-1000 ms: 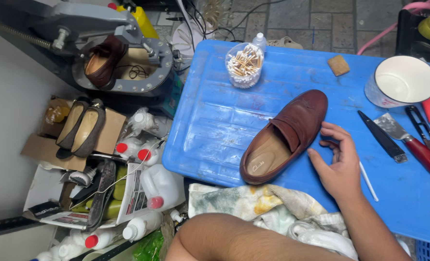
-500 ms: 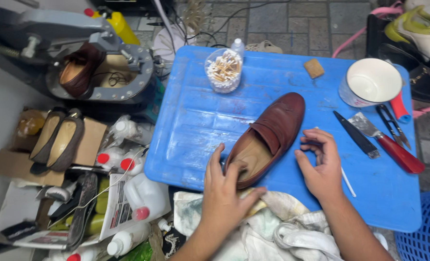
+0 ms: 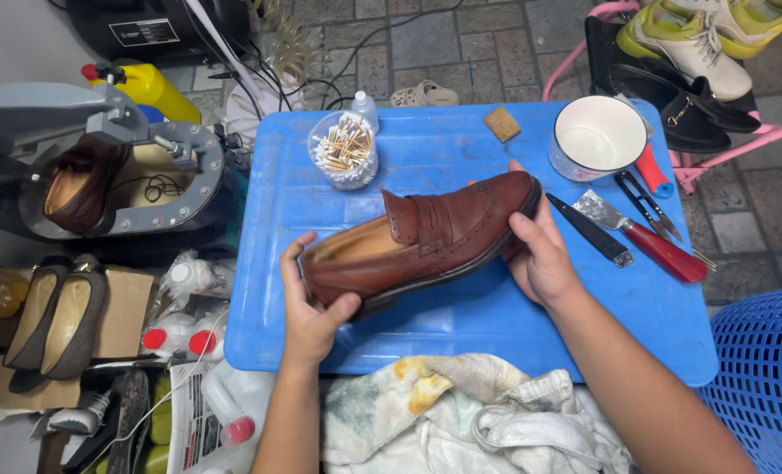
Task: The person cleans the interior and exterior of a brown leather loafer using a toothbrush and a cloth. They scrub the inside sole, wipe the interior, and then brush the exterior leather surface before wiping it down.
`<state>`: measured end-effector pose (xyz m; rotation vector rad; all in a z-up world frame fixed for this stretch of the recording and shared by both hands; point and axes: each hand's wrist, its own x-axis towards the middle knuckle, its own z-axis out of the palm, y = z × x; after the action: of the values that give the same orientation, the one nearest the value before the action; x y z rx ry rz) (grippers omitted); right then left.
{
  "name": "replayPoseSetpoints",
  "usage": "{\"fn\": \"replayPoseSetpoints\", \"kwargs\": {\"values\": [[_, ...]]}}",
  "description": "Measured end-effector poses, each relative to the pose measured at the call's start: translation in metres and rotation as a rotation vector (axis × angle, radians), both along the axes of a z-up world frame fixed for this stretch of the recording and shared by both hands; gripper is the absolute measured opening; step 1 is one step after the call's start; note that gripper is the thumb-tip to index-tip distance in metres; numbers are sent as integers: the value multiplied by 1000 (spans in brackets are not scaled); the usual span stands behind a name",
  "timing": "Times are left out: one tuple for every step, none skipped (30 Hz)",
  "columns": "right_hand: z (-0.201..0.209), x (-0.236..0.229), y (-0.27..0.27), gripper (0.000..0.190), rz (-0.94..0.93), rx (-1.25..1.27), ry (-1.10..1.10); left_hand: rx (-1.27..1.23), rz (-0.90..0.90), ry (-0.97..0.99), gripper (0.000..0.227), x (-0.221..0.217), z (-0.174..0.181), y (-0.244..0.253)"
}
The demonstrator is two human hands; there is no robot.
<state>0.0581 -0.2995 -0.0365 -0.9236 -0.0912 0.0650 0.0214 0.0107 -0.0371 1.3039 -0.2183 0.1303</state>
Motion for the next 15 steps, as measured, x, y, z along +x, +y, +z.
{"fn": "replayPoseSetpoints", "kwargs": {"values": [[-4,-3,3,84,-21,-6,-26,-66,26,-4,93,1,-3,-3],[-9,-5,5,84,-42,-11,-53,-86,53,0,91,4,-8,-7],[-14,-6,7,85,-68,-34,-42,-107,84,4,90,6,-16,-11],[-18,-6,9,86,-93,-58,-32,-128,116,8,89,8,-23,-15],[-22,-9,10,87,-127,-79,-17,-136,121,39,86,7,-31,-17],[-25,-11,9,88,-140,-90,-18,-145,127,70,84,5,-37,-19],[-26,-10,8,90,-151,-98,-28,-151,134,92,82,7,-41,-20],[-26,-10,7,92,-162,-106,-37,-116,142,79,81,7,-44,-21],[-27,-11,7,91,-166,-115,-66,-78,152,70,80,6,-45,-20],[-28,-12,5,90,-171,-123,-94,-40,163,62,80,4,-45,-21],[-28,-11,5,89,-170,-129,-124,-16,144,42,83,3,-43,-21],[-27,-12,5,88,-184,-123,-132,9,126,22,87,2,-39,-22],[-27,-13,5,87,-196,-117,-141,33,110,2,90,0,-35,-23],[-26,-13,6,86,-208,-111,-149,9,68,-28,95,-2,-30,-25],[-25,-13,5,85,-209,-110,-142,-15,25,-56,101,-5,-25,-27]]}}
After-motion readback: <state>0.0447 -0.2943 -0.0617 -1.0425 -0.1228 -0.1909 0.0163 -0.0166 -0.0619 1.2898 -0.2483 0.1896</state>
